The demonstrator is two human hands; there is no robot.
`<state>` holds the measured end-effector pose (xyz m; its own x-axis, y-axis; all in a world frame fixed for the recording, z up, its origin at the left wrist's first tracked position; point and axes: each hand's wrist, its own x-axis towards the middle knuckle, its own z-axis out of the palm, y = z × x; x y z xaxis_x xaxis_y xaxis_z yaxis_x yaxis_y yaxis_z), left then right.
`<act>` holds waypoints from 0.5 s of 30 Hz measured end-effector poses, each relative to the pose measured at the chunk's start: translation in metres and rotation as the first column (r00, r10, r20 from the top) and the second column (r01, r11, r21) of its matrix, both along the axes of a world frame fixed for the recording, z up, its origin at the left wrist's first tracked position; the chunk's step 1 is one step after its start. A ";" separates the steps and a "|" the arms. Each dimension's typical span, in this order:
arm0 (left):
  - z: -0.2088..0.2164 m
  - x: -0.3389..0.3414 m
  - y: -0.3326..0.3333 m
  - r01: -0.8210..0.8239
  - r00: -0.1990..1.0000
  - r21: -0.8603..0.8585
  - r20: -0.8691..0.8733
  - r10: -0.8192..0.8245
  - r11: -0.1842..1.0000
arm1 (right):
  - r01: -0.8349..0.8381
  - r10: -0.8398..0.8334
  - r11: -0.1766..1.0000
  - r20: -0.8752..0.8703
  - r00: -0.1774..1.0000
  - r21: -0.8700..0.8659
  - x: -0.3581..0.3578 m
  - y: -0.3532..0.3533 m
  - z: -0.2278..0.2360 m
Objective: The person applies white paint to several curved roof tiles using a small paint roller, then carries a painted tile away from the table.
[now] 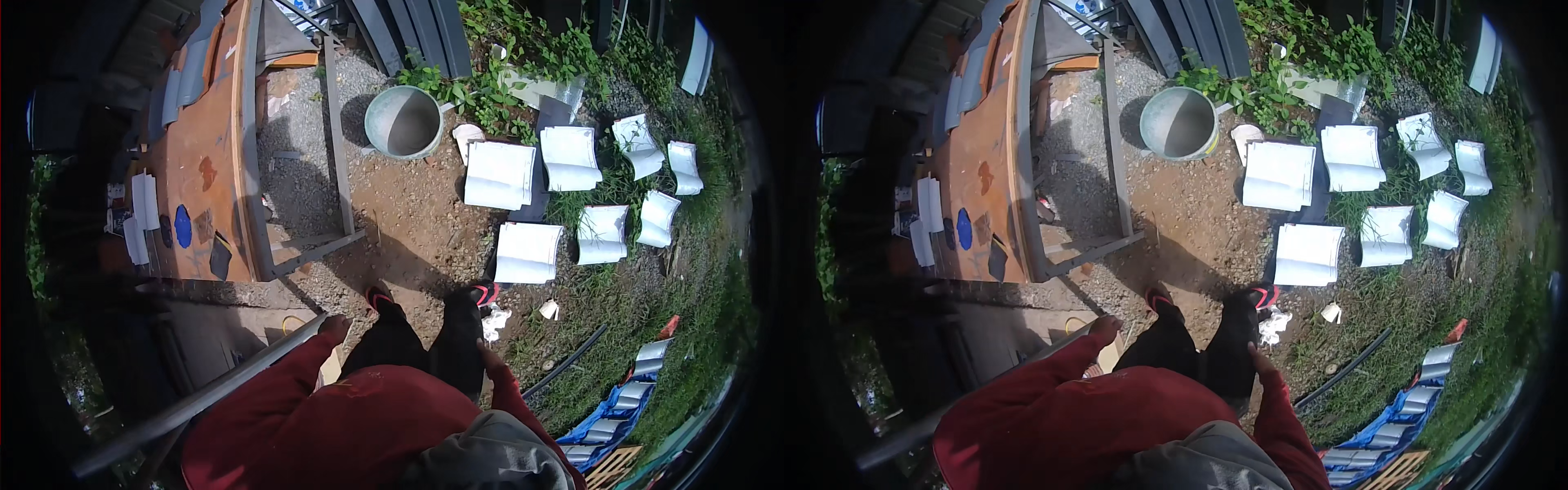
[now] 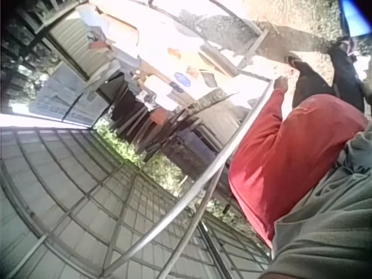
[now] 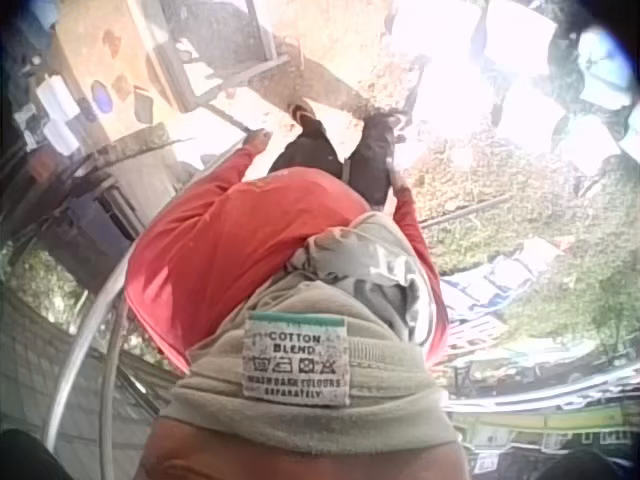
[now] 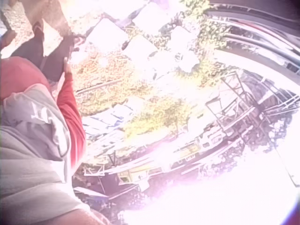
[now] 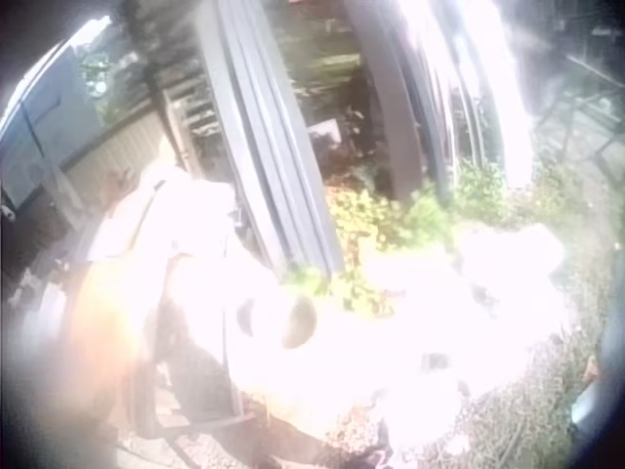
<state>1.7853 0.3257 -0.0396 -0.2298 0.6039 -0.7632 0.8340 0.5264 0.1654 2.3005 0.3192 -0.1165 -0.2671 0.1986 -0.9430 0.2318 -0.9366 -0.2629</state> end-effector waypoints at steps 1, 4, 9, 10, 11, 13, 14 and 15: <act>0.008 -0.016 -0.012 -0.033 0.999 0.004 -0.013 0.033 0.999 | -0.256 0.247 0.966 0.191 0.950 0.023 -0.009 0.009 0.003; -0.021 -0.096 -0.063 0.081 0.993 0.095 -0.099 -0.072 0.992 | -0.509 0.483 0.793 0.164 0.860 0.334 -0.069 0.074 0.070; 0.024 -0.195 -0.084 -0.231 0.972 0.344 0.047 0.229 0.910 | 0.120 0.121 0.651 -0.259 0.958 0.750 -0.243 0.160 0.307; 0.030 -0.220 -0.092 -0.300 0.952 0.367 0.051 0.303 0.881 | 0.098 0.194 0.472 -0.211 0.958 0.876 -0.276 0.180 0.335; 0.046 -0.243 -0.096 -0.365 0.927 0.335 0.050 0.371 0.868 | 0.056 0.215 0.304 -0.126 0.969 0.951 -0.322 0.190 0.403; 0.070 -0.281 -0.111 -0.441 0.888 0.378 0.050 0.458 0.814 | 0.224 0.281 0.015 -0.219 0.934 0.974 -0.389 0.195 0.500; 0.072 -0.302 -0.126 -0.457 0.871 0.451 0.052 0.489 0.767 | 0.284 0.320 -0.192 -0.214 0.923 0.939 -0.417 0.191 0.549; 0.076 -0.316 -0.130 -0.473 0.861 0.493 0.083 0.501 0.730 | 0.338 0.319 -0.459 -0.202 0.926 0.822 -0.436 0.183 0.597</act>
<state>1.4691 0.1961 0.0365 -0.6258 0.6801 -0.3820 0.5002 0.7256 0.4725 1.8647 0.5021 0.4801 -0.3402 0.6054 0.7195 -0.1461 0.7218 -0.6765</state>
